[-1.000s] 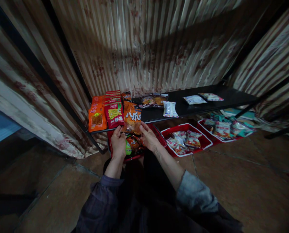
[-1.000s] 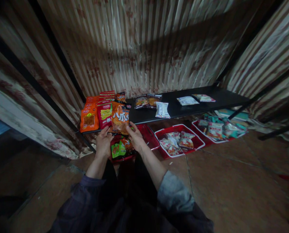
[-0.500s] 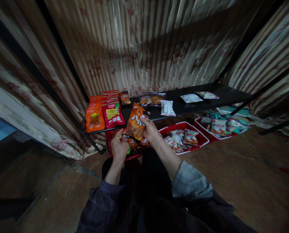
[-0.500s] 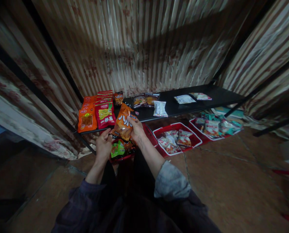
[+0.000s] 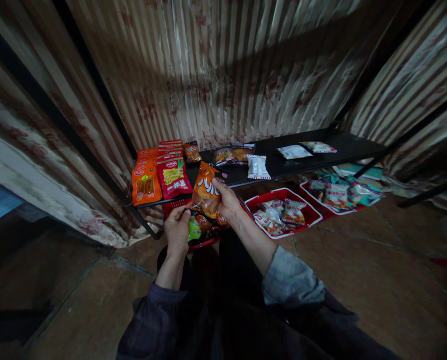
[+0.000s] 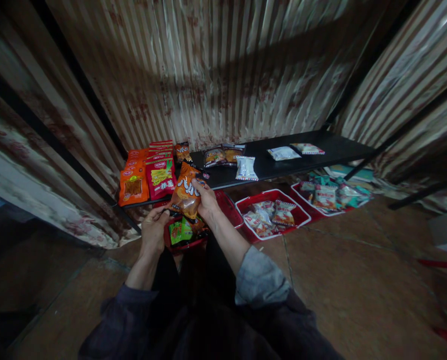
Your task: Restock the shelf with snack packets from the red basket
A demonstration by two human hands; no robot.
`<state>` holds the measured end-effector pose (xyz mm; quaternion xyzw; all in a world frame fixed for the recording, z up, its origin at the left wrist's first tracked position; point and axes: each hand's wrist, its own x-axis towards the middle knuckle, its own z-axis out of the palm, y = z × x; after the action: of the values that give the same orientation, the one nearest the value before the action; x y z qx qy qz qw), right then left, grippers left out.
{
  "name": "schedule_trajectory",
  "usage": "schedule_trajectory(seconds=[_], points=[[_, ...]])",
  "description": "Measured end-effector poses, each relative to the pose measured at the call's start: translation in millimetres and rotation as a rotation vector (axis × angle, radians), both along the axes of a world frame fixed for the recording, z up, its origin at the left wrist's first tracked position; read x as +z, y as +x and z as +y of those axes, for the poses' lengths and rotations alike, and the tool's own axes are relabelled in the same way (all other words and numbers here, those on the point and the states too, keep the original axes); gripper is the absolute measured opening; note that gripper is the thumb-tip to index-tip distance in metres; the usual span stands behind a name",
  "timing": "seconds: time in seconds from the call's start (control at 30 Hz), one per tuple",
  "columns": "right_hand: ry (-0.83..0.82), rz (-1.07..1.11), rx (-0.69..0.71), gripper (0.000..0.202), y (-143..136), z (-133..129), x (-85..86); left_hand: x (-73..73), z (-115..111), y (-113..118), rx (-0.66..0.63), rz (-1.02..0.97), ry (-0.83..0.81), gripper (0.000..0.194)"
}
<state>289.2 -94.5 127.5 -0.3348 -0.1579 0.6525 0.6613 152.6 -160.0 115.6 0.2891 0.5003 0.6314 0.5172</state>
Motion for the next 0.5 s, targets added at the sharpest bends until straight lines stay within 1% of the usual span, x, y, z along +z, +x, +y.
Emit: schedule_trajectory(seconds=[0.07, 0.23, 0.33, 0.5], points=[[-0.022, -0.014, 0.005, 0.019, -0.8, 0.5, 2.1, -2.1, 3.0, -1.6, 0.01, 0.004, 0.0, 0.021], [-0.067, -0.047, -0.003, 0.015, -2.1, 1.1, 3.5, -2.9, 6.5, -5.9, 0.004, -0.056, -0.038, 0.015], [-0.116, -0.051, -0.01, 0.012, -2.6, 1.6, 4.3, -4.0, 7.8, -7.5, -0.003, -0.048, -0.047, 0.013], [-0.121, -0.05, -0.028, 0.008, -3.5, 4.3, 5.8, -11.7, 11.9, -4.7, 0.032, -0.031, -0.055, 0.016]])
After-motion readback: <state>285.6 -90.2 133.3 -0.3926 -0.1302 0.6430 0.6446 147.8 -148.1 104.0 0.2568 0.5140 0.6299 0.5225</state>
